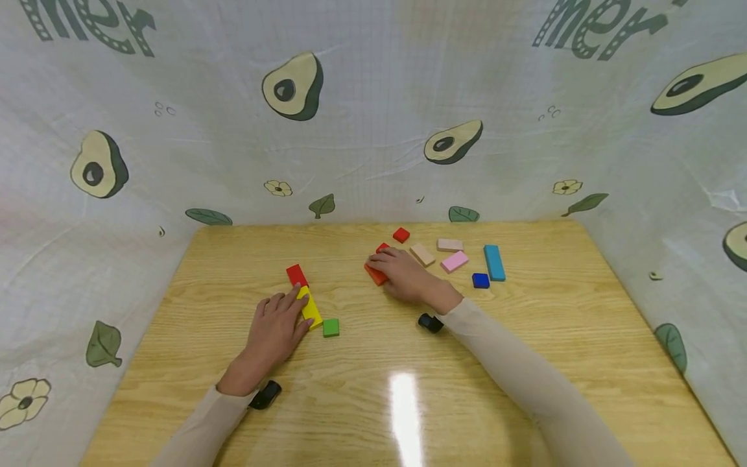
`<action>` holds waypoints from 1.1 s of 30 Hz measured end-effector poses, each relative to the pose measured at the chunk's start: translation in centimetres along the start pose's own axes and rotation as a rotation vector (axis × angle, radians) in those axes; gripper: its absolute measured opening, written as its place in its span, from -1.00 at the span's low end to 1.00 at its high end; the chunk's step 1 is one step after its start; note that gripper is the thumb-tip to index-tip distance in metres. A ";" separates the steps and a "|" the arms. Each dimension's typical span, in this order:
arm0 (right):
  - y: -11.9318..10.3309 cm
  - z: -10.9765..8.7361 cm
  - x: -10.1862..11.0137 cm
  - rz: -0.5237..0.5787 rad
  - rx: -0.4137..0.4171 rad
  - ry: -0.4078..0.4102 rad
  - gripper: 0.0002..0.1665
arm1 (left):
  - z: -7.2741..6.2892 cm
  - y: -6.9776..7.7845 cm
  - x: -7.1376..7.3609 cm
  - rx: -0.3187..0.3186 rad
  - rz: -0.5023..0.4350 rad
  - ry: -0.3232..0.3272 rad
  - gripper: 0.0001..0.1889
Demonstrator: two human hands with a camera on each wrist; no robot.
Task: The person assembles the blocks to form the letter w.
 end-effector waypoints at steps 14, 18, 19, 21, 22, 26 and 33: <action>-0.2 0.3 0.1 -0.057 0.003 0.025 -0.41 | 0.0 0.0 0.1 0.007 -0.007 -0.005 -0.45; -0.3 0.2 0.2 -0.051 0.007 0.041 -0.43 | 0.0 0.0 0.1 0.010 -0.013 -0.010 -0.45; -0.3 0.2 0.2 -0.047 0.007 0.044 -0.43 | 0.0 0.0 0.1 0.009 -0.009 -0.011 -0.44; -0.3 0.2 0.2 -0.037 0.004 0.047 -0.43 | 0.0 -0.1 0.1 0.011 -0.005 -0.013 -0.44; -0.3 0.2 0.1 -0.035 0.002 0.049 -0.42 | 0.0 -0.1 0.0 0.013 -0.006 -0.014 -0.44; -0.5 0.1 0.0 -0.034 -0.006 0.062 -0.40 | 0.1 -0.2 -0.1 0.011 -0.009 -0.012 -0.44; -1.5 -0.2 0.3 -0.041 -0.019 0.097 -0.37 | 0.1 -0.1 -0.1 0.009 -0.014 -0.012 -0.44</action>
Point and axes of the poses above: each hand's wrist, its own z-axis towards the middle knuckle, its own x-axis out of the back of the hand, y = z × x, the point moved 6 cm from there along z, towards the middle knuckle, and after that the axes turned 1 degree about z, right-handed, at the moved point
